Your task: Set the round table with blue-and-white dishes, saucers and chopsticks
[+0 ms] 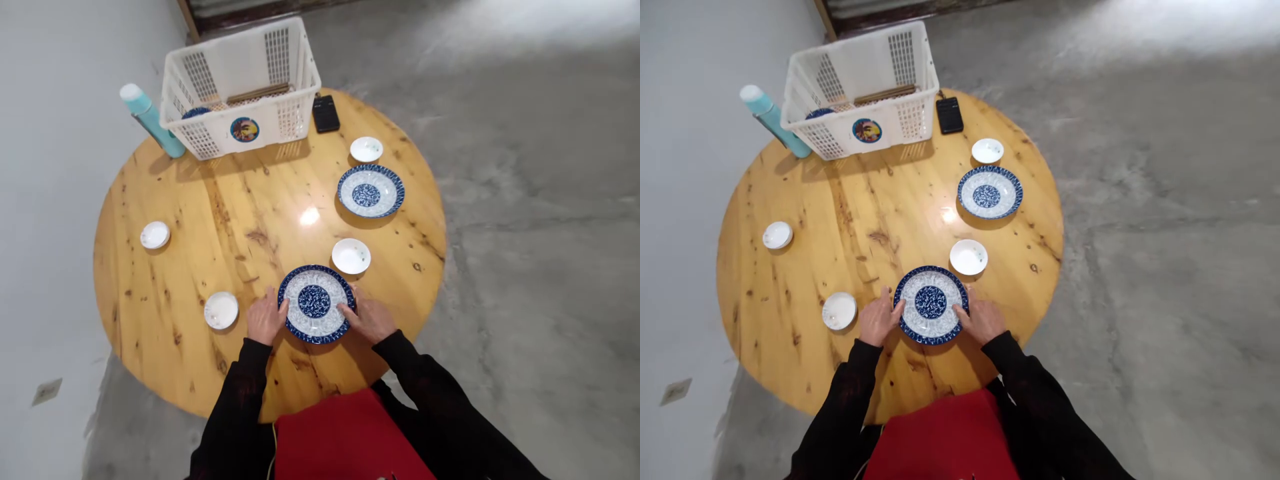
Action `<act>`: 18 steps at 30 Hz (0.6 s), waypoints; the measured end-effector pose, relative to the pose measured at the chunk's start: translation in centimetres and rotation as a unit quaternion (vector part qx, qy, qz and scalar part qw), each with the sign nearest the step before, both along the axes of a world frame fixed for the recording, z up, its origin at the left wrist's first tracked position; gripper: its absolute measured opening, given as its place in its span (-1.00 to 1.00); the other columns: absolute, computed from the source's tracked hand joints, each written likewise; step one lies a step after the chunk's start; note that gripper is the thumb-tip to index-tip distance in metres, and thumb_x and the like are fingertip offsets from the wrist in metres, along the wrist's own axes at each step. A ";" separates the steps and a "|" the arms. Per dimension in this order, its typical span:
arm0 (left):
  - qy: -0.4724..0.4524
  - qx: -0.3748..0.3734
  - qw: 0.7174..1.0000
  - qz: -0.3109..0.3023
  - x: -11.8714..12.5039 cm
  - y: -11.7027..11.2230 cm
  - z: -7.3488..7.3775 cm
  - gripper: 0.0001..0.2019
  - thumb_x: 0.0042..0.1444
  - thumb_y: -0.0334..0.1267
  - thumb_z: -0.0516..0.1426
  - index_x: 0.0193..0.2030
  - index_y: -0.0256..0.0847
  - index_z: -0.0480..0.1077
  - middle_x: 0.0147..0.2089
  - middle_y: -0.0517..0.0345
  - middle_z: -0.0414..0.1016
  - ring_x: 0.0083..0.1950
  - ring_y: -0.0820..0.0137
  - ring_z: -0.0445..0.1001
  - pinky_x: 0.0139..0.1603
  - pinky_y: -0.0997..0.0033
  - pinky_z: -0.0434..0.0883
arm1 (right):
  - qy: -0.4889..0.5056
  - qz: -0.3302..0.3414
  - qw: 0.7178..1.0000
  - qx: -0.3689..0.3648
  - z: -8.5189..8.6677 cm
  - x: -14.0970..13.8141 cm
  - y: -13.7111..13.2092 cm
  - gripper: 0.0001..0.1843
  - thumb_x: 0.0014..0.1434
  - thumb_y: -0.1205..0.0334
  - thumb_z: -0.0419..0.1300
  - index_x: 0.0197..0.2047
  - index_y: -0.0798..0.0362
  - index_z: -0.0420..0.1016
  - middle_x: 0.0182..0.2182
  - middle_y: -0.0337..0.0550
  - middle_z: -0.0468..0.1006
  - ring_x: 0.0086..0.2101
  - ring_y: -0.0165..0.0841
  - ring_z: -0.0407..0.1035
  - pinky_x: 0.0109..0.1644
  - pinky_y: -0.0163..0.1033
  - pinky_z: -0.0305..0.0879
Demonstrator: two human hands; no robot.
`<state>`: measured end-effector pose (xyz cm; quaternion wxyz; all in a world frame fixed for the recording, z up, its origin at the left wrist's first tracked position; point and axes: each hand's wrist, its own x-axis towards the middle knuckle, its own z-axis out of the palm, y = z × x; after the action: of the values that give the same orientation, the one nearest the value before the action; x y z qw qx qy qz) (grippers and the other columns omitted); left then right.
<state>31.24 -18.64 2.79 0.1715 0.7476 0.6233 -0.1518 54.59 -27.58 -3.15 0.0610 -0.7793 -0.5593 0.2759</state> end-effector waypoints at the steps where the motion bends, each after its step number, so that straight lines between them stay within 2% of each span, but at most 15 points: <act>1: -0.023 -0.002 1.000 0.009 -0.2 0.2 -0.2 -0.60 0.38 0.01 -0.01 0.13 -0.25 0.34 -0.05 -0.19 0.61 0.03 0.08 0.59 -0.13 0.31 0.38 | 0.032 -0.015 0.999 0.006 -0.2 0.2 0.0 -0.35 0.31 -0.09 0.05 0.28 0.19 0.32 -0.31 0.08 0.63 -0.30 -0.06 0.54 -0.24 -0.14 0.30; 5: -0.124 -0.062 0.989 0.044 -0.4 0.9 -1.6 -0.69 0.35 -0.01 0.03 -0.05 -0.23 0.37 -0.12 -0.08 0.61 -0.03 0.15 0.59 -0.13 0.35 0.35 | 0.151 -0.068 0.985 0.040 -1.4 -0.2 0.2 -0.51 0.25 -0.13 0.07 -0.04 0.13 0.48 -0.35 -0.06 0.60 -0.32 -0.17 0.49 -0.24 -0.19 0.28; 9: -0.207 -0.064 0.972 0.089 -0.3 1.1 -3.1 -0.78 0.32 -0.14 0.06 -0.07 -0.23 0.39 -0.08 -0.07 0.61 -0.01 0.17 0.57 -0.06 0.33 0.36 | 0.193 -0.114 0.969 0.108 -2.2 -1.9 0.9 -0.62 0.20 -0.01 0.07 -0.12 0.10 0.48 -0.22 0.05 0.63 -0.18 -0.11 0.50 -0.12 -0.12 0.34; 11: -0.262 -0.062 0.956 0.114 -0.5 0.9 -3.7 -0.79 0.29 -0.16 0.09 -0.08 -0.24 0.41 -0.07 -0.04 0.61 -0.01 0.21 0.56 -0.03 0.34 0.38 | 0.201 -0.138 0.962 0.122 -2.3 -2.6 0.9 -0.64 0.17 0.00 0.06 -0.16 0.09 0.48 -0.24 0.05 0.62 -0.18 -0.10 0.50 -0.10 -0.09 0.36; 14: -0.358 -0.075 0.919 0.144 -1.3 0.3 -4.3 -0.73 0.26 -0.09 0.12 -0.09 -0.26 0.42 -0.09 -0.01 0.60 -0.04 0.24 0.55 -0.01 0.32 0.41 | 0.229 -0.166 0.949 0.142 -2.0 -3.3 0.2 -0.64 0.14 -0.03 0.08 -0.21 0.08 0.46 -0.31 0.01 0.61 -0.23 -0.11 0.50 -0.13 -0.08 0.39; 18: -0.491 -0.117 0.849 0.156 -3.0 -1.5 -4.1 -0.60 0.19 0.01 0.17 -0.01 -0.29 0.41 -0.02 -0.06 0.58 0.00 0.18 0.52 0.07 0.20 0.43 | 0.257 -0.182 0.931 0.183 -1.0 -4.1 -2.3 -0.60 0.10 -0.12 0.11 -0.25 0.05 0.45 -0.34 0.01 0.61 -0.25 -0.10 0.51 -0.13 -0.07 0.41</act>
<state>28.28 -20.16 -1.28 0.5628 0.5920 0.5441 0.1915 50.51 -29.86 -4.10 0.3934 -0.7455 -0.4137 0.3439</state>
